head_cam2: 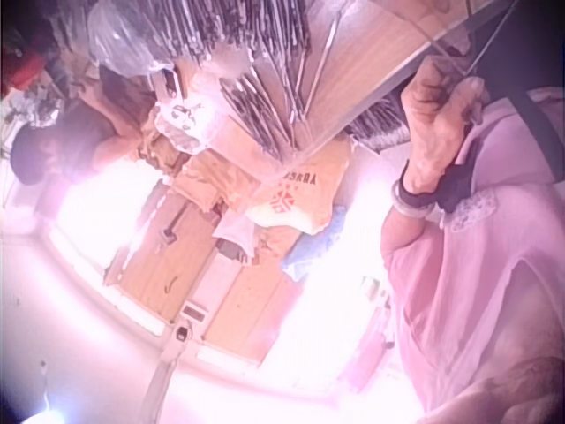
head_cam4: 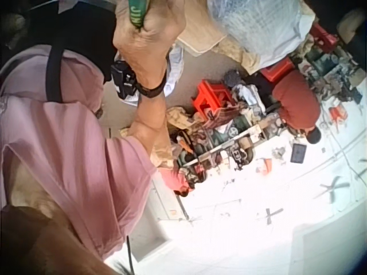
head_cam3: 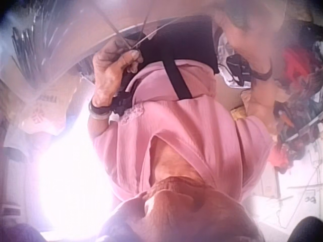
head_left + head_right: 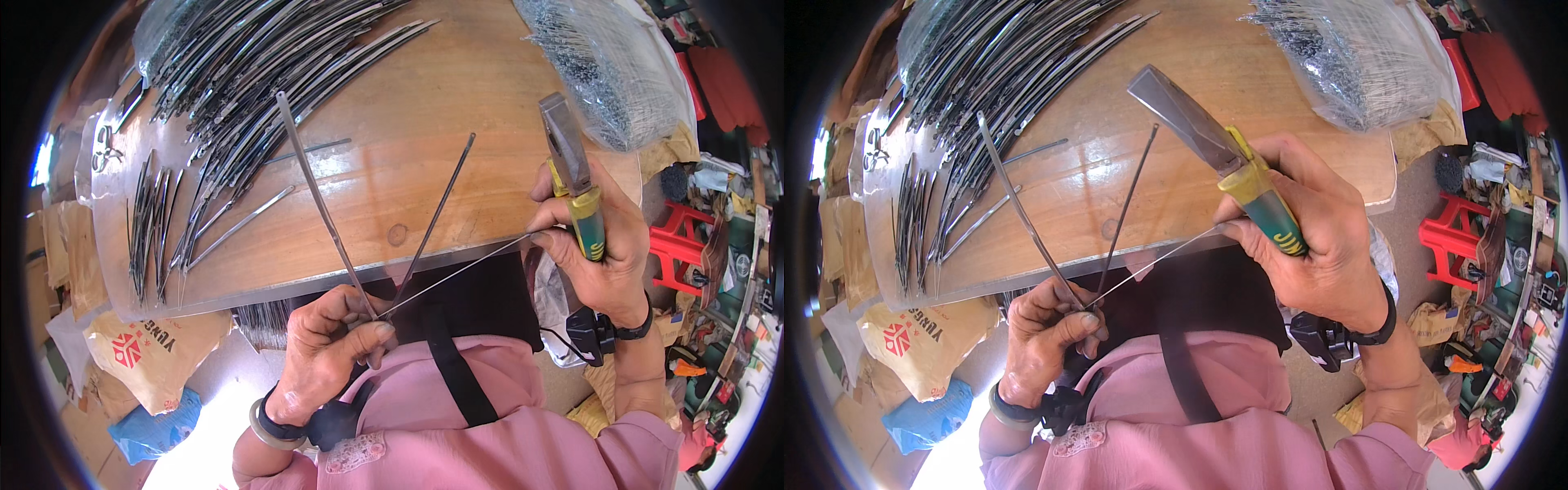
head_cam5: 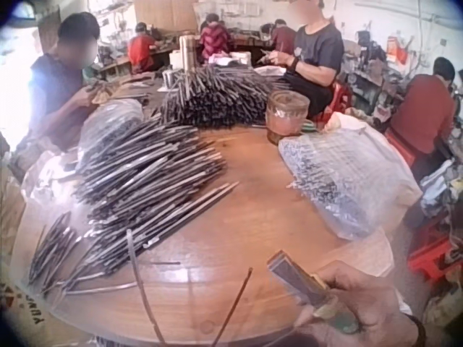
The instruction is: The person picks up thin metal strips one at a time from a pile and cuts them to a specific length using a pair of pliers.
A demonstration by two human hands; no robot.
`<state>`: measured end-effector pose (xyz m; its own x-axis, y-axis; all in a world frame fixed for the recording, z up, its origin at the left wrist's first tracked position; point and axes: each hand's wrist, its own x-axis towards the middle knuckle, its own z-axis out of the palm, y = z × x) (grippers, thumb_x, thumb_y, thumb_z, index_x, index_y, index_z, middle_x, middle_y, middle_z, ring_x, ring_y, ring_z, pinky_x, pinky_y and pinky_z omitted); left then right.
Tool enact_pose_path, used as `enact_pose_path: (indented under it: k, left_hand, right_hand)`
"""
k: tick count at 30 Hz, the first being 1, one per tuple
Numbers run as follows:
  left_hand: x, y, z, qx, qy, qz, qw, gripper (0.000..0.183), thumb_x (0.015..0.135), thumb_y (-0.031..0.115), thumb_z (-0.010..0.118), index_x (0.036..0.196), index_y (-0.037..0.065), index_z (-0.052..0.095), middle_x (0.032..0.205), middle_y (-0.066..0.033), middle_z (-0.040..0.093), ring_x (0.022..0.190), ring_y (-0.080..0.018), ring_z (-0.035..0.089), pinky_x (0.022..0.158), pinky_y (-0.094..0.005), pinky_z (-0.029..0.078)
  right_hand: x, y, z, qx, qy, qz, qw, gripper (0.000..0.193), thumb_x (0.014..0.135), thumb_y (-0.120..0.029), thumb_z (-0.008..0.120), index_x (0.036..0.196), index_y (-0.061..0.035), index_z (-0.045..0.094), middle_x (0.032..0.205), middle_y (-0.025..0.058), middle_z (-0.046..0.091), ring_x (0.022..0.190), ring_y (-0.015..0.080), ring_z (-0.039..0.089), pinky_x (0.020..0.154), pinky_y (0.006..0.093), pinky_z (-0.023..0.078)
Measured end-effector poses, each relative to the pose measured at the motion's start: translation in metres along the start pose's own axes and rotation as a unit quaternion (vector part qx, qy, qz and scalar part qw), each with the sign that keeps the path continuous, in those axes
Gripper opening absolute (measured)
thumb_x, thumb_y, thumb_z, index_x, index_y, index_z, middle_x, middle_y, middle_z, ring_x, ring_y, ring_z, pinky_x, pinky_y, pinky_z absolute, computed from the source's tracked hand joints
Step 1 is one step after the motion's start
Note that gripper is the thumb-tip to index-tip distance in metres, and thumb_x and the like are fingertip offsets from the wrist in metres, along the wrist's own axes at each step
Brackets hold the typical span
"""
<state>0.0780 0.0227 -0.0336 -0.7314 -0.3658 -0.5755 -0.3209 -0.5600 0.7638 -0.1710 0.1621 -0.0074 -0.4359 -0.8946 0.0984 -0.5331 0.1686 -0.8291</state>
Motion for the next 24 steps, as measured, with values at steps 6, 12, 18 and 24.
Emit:
enact_pose_path:
  k: [6,12,18,24]
  left_hand:
    - [0.0,0.0,-0.001,0.041,-0.02,-0.032,0.998,0.009,0.088,-0.007,0.062,0.096,-0.006,0.058,0.075,-0.0065,0.064,0.061,-0.0079,0.057,0.055,-0.0217,0.047]
    - [-0.001,0.001,-0.003,0.067,-0.016,-0.056,0.996,0.009,0.088,-0.006,0.062,0.096,-0.005,0.059,0.076,-0.0053,0.064,0.062,-0.0071,0.057,0.056,-0.0208,0.047]
    - [-0.003,0.002,-0.005,0.093,-0.02,-0.074,0.993,0.015,0.087,-0.007,0.063,0.102,-0.005,0.061,0.077,-0.0046,0.063,0.067,-0.0074,0.058,0.06,-0.0213,0.048]
    - [0.001,0.019,-0.039,0.118,-0.087,0.028,0.989,0.038,0.08,-0.012,0.062,0.118,-0.006,0.061,0.092,-0.0102,0.07,0.084,-0.0163,0.065,0.081,-0.0265,0.052]
  right_hand:
    - [0.006,-0.007,0.005,-0.149,-0.053,-0.151,0.976,0.02,0.065,-0.007,0.071,0.082,0.0003,0.063,0.102,0.0121,0.059,0.09,0.0286,0.06,0.084,0.0419,0.044]
    - [0.023,-0.006,0.032,-0.176,-0.119,-0.229,0.95,0.03,0.054,-0.004,0.066,0.083,-0.0023,0.063,0.102,0.0095,0.058,0.092,0.0279,0.06,0.094,0.053,0.035]
    - [0.021,0.0,0.048,-0.163,-0.146,-0.223,0.95,0.029,0.056,-0.004,0.068,0.085,-0.0008,0.063,0.1,0.0104,0.058,0.086,0.0269,0.06,0.091,0.0518,0.035]
    - [0.019,-0.018,0.043,-0.151,-0.106,-0.235,0.954,0.024,0.056,-0.005,0.067,0.08,-0.0008,0.063,0.099,0.0104,0.058,0.079,0.026,0.059,0.084,0.0484,0.035]
